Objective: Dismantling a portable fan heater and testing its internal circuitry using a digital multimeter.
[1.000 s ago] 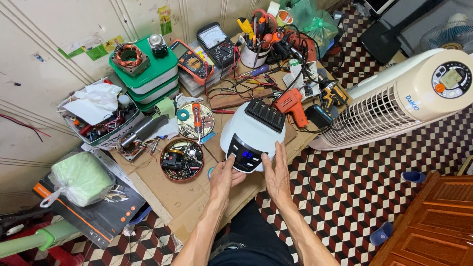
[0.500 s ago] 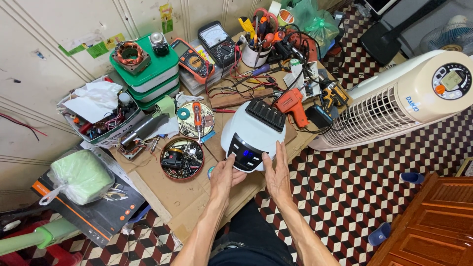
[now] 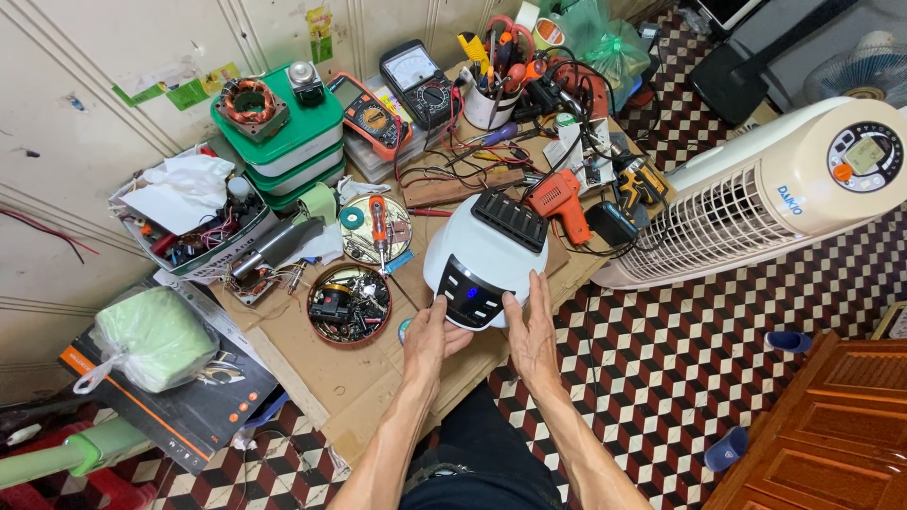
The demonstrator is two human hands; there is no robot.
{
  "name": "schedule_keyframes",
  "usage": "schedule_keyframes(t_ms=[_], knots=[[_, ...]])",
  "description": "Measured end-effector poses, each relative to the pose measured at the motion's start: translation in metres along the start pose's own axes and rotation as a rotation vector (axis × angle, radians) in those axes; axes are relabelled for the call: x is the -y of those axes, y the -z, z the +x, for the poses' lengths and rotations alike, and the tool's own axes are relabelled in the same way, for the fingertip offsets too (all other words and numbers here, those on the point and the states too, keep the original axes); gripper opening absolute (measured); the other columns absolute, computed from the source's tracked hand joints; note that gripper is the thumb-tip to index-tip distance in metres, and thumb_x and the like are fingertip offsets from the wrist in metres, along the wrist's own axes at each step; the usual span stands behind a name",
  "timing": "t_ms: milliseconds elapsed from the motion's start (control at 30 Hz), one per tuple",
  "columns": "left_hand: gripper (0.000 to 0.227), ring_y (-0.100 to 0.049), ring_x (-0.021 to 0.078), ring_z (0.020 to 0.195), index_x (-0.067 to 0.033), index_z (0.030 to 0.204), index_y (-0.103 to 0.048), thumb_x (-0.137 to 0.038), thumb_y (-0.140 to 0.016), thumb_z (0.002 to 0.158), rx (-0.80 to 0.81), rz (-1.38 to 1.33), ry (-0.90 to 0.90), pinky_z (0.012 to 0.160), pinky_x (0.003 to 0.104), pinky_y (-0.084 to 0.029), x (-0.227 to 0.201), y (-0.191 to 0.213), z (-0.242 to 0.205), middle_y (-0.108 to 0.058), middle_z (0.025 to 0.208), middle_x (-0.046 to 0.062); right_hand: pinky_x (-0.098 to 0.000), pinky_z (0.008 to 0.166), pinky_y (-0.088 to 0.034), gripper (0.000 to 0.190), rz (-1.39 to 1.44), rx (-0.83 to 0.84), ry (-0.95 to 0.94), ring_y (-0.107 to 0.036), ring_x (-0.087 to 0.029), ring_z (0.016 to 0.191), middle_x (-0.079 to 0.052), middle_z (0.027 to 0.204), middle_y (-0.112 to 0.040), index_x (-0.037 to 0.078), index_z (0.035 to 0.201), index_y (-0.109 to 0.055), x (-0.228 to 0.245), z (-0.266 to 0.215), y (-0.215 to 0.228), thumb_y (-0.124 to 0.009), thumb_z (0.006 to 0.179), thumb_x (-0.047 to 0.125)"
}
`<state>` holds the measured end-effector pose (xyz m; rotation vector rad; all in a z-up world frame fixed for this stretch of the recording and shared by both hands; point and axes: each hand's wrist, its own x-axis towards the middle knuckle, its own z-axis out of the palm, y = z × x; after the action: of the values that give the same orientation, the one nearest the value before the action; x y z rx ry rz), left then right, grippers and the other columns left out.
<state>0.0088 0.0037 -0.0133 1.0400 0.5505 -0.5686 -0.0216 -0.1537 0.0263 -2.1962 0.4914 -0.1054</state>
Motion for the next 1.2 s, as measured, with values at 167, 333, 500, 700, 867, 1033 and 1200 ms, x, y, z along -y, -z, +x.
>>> schedule_keyframes(t_ms=[167,333,500,700,867,1033,1200], knots=[[0.050,-0.078,0.0304,0.094,0.0064,0.118,-0.058,-0.040,-0.047,0.103,-0.009,0.007,0.005,0.083,0.037,-0.066,-0.005,-0.002,-0.004,-0.074,0.104,0.025,-0.0428,0.122,-0.026,0.082,-0.009,0.002,-0.003,-0.024,-0.041,0.153,-0.026,0.166,-0.021,0.002,0.159,-0.026,0.001,0.000,0.000,-0.042,0.100,0.057],[0.052,-0.078,0.0303,0.094,0.0083,0.119,-0.058,-0.040,-0.047,0.103,-0.002,0.002,0.004,0.083,0.036,-0.066,-0.005,-0.002,-0.005,-0.074,0.105,0.025,-0.0424,0.122,-0.026,0.082,0.009,0.000,0.006,-0.024,-0.041,0.153,-0.026,0.166,-0.021,0.001,0.159,-0.026,0.002,-0.001,0.001,-0.041,0.100,0.057],[0.051,-0.077,0.0309,0.094,0.0073,0.122,-0.057,-0.039,-0.047,0.103,-0.009,0.001,0.018,0.083,0.037,-0.066,-0.006,-0.003,-0.004,-0.074,0.105,0.025,-0.0426,0.123,-0.025,0.083,0.003,0.008,-0.011,-0.023,-0.041,0.153,-0.025,0.166,-0.020,0.001,0.159,-0.026,0.000,0.000,0.000,-0.041,0.100,0.058],[0.052,-0.077,0.0310,0.096,0.0078,0.124,-0.056,-0.039,-0.046,0.103,-0.006,0.002,0.014,0.084,0.037,-0.066,-0.006,-0.003,-0.005,-0.074,0.105,0.026,-0.0423,0.122,-0.025,0.083,-0.007,0.013,-0.055,-0.022,-0.040,0.153,-0.024,0.167,-0.019,0.005,0.160,-0.026,0.005,-0.001,0.001,-0.041,0.099,0.059],[0.051,-0.077,0.0307,0.095,0.0078,0.123,-0.056,-0.039,-0.047,0.103,-0.009,0.000,0.023,0.084,0.037,-0.066,-0.009,-0.004,-0.007,-0.074,0.106,0.026,-0.0427,0.123,-0.025,0.083,-0.005,0.012,-0.036,-0.022,-0.040,0.153,-0.024,0.167,-0.020,0.004,0.160,-0.025,0.002,0.000,0.000,-0.041,0.099,0.059],[0.052,-0.078,0.0303,0.095,0.0076,0.122,-0.057,-0.039,-0.047,0.103,-0.015,0.013,0.023,0.085,0.037,-0.066,-0.006,-0.002,-0.008,-0.074,0.106,0.026,-0.0427,0.123,-0.025,0.084,-0.016,0.007,-0.026,-0.022,-0.040,0.154,-0.024,0.167,-0.020,0.004,0.160,-0.026,0.000,-0.002,0.000,-0.041,0.099,0.060],[0.054,-0.076,0.0309,0.098,0.0085,0.121,-0.057,-0.042,-0.048,0.102,-0.005,-0.023,0.009,0.088,0.038,-0.064,0.003,0.002,-0.009,-0.072,0.108,0.027,-0.0418,0.123,-0.028,0.082,-0.034,-0.017,-0.034,-0.031,-0.038,0.152,-0.025,0.163,-0.033,0.000,0.154,-0.035,-0.001,-0.002,0.011,-0.044,0.099,0.060]])
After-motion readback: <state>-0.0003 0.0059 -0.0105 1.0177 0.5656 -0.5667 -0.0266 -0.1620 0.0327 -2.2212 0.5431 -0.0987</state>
